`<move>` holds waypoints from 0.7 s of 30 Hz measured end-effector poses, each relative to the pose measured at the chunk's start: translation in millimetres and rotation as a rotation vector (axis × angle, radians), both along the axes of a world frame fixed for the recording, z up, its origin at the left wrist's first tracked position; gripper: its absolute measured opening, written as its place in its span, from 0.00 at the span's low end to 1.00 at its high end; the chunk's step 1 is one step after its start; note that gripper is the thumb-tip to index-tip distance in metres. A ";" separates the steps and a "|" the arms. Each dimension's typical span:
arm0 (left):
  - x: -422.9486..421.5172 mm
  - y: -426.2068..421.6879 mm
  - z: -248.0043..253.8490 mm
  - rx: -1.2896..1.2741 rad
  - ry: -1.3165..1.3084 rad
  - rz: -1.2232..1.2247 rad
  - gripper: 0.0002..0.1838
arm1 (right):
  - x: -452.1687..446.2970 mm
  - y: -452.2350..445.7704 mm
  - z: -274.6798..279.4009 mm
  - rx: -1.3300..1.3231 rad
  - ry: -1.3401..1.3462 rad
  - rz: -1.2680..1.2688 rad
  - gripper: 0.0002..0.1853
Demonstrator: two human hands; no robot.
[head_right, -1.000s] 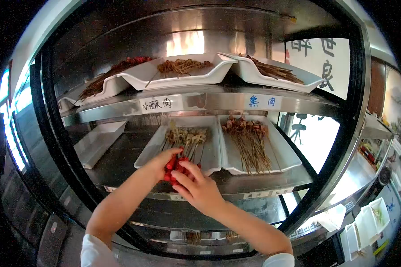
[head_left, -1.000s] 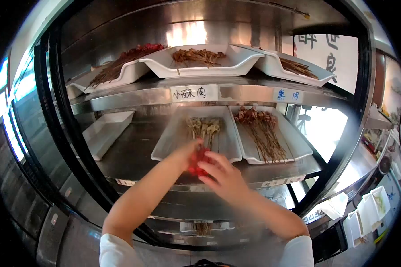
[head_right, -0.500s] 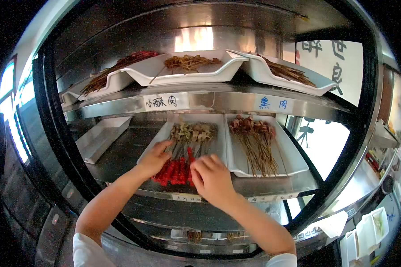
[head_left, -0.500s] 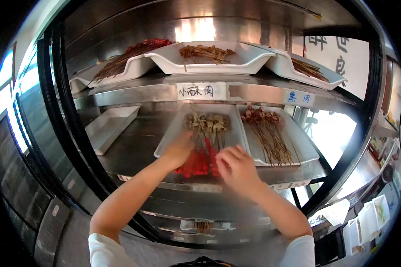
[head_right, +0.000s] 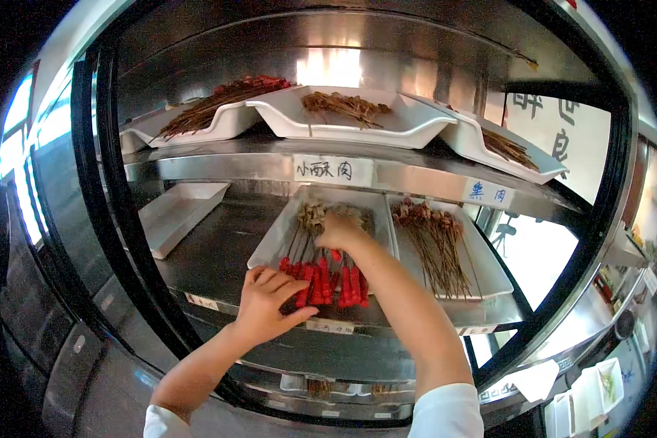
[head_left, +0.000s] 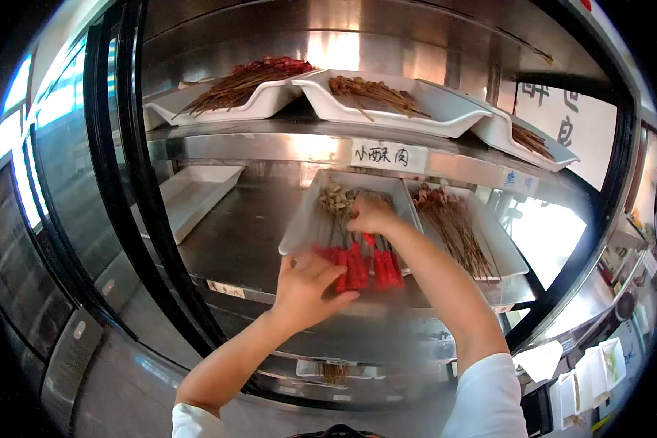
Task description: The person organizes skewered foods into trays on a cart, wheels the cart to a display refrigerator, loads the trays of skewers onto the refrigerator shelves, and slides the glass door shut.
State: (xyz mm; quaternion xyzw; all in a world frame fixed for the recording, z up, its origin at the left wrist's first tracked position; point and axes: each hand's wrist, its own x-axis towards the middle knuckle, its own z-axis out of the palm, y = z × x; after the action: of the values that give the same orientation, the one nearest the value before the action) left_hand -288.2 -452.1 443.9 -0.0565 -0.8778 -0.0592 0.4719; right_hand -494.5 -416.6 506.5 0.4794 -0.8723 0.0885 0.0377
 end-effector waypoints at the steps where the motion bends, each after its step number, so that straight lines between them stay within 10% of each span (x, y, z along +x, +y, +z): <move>1: -0.9 1.3 -0.9 -0.028 0.033 -0.007 0.14 | 5.1 2.9 10.4 -0.117 -0.098 -0.042 0.19; 7: -21.0 17.2 -4.2 0.078 0.133 -0.044 0.15 | 11.8 12.4 27.1 -0.517 -0.407 -0.029 0.17; 21: -15.6 -20.2 3.3 -0.143 0.025 -0.008 0.08 | 19.6 64.2 -15.0 -0.506 -0.467 0.020 0.20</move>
State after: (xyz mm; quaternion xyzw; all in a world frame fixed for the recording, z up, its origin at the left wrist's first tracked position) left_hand -303.8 -472.3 447.1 -0.0942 -0.8736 0.0024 0.4775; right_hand -474.9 -352.4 491.5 0.4301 -0.8030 0.4099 -0.0462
